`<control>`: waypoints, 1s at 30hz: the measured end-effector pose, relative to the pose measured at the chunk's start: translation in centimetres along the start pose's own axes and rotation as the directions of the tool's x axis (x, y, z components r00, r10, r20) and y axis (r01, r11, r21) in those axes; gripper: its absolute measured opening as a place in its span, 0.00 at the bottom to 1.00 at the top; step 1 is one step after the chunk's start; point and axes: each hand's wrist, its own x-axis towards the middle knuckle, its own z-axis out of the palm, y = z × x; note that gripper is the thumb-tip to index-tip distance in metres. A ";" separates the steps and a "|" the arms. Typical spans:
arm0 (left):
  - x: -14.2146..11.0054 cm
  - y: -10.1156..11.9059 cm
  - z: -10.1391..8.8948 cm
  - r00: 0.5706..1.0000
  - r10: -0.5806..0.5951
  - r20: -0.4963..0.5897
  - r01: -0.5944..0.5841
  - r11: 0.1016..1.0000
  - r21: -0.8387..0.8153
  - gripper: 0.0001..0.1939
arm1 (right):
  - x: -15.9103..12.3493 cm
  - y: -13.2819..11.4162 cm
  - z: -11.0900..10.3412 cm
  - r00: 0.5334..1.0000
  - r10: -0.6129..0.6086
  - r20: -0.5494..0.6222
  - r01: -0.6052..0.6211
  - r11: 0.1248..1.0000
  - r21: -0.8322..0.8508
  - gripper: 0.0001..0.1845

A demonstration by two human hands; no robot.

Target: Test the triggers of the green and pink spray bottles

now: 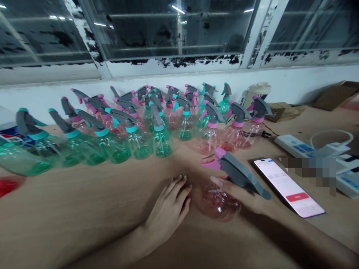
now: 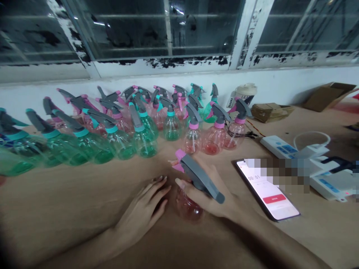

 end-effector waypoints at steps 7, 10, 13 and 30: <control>0.1 -0.1 -0.1 0.998 0.048 0.031 -0.049 0.999 0.014 0.17 | 0.4 -0.8 -0.1 0.997 0.074 0.029 -0.076 0.994 0.081 0.04; 0.1 -0.2 -0.1 0.999 0.031 0.022 -0.031 0.999 -0.018 0.18 | 0.8 -0.8 0.1 0.996 0.074 0.048 -0.077 0.996 0.045 0.06; 0.2 -0.5 -0.2 0.999 0.017 0.041 -0.015 0.999 -0.039 0.19 | 1.0 -0.9 0.4 1.000 0.024 0.019 -0.025 0.999 0.033 0.10; 1.0 -1.2 -1.1 0.985 -0.012 0.174 0.004 0.999 0.052 0.23 | 2.1 -0.2 2.3 0.993 0.089 0.075 -0.106 0.957 0.270 0.07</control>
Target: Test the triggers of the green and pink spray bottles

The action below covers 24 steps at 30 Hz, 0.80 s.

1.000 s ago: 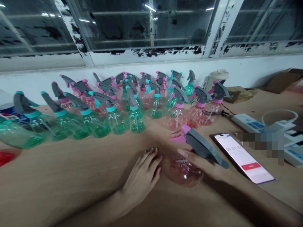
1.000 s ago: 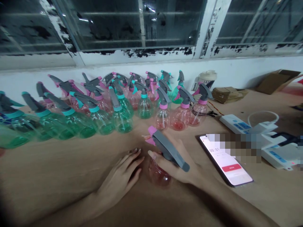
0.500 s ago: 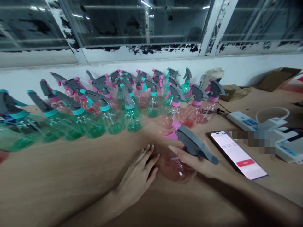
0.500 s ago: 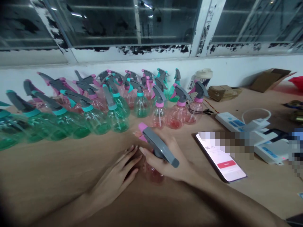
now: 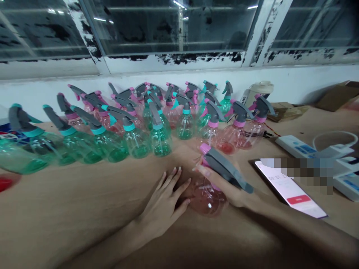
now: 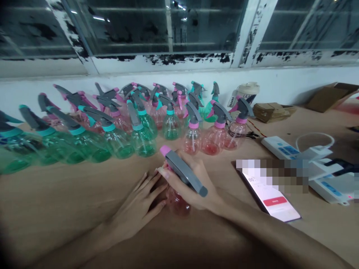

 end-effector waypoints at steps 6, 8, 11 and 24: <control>0.0 0.1 -0.2 1.000 0.014 0.013 -0.014 1.000 0.017 0.20 | 1.0 -0.2 0.2 0.997 -0.074 0.017 0.074 0.997 0.000 0.05; 0.0 0.0 0.0 1.000 0.025 -0.009 -0.025 1.000 0.002 0.20 | 1.1 0.1 0.2 0.996 -0.088 0.005 0.088 0.996 -0.028 0.02; -0.1 -0.1 0.2 0.998 0.042 -0.042 -0.041 0.999 0.021 0.20 | 1.0 0.4 0.2 0.991 -0.133 -0.010 0.133 0.991 -0.028 0.06; -0.1 0.1 0.1 0.998 0.052 -0.020 -0.048 0.988 0.144 0.22 | 0.6 0.2 -0.2 0.997 -0.075 -0.008 0.075 0.997 -0.017 0.04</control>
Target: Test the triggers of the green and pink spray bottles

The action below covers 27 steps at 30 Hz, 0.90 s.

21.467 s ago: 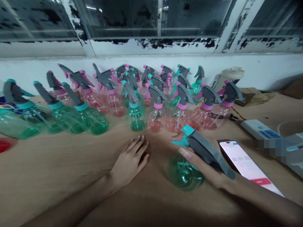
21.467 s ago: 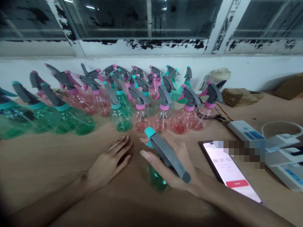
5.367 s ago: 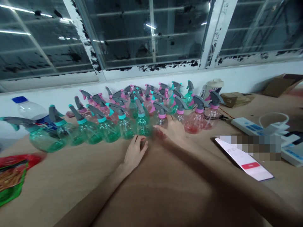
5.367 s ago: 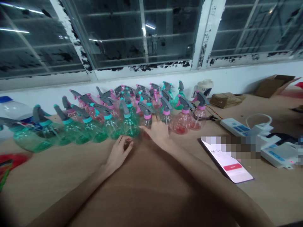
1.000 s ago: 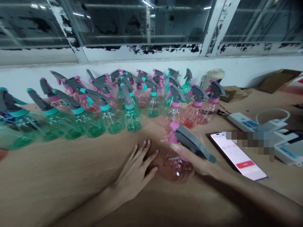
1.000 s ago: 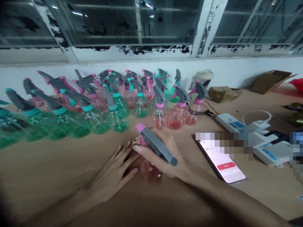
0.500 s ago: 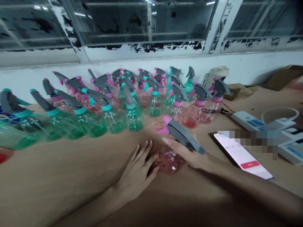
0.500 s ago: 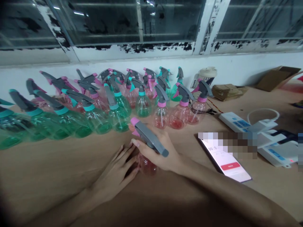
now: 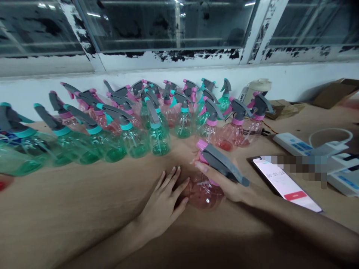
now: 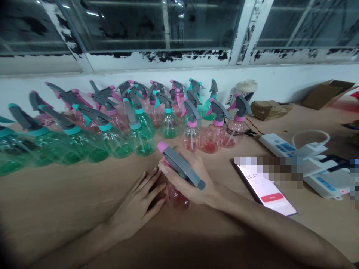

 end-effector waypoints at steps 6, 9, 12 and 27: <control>0.1 -0.1 -0.1 1.000 -0.001 0.012 0.001 1.000 0.000 0.23 | 0.0 -0.6 -0.3 1.000 -0.002 0.012 0.002 1.000 0.021 0.08; 0.1 -0.1 -0.1 1.000 0.002 0.010 -0.002 1.000 -0.007 0.23 | -0.1 -0.6 -0.3 0.999 -0.039 0.008 0.039 0.999 0.034 0.09; 0.1 0.0 -0.1 1.000 0.006 0.013 -0.005 1.000 -0.015 0.23 | -0.1 -0.5 -0.2 0.998 -0.058 0.002 0.058 0.998 0.006 0.08; 0.1 -0.1 0.0 1.000 0.004 0.006 -0.004 1.000 -0.006 0.23 | -0.1 -0.4 -0.1 0.999 -0.051 0.012 0.051 0.999 -0.007 0.05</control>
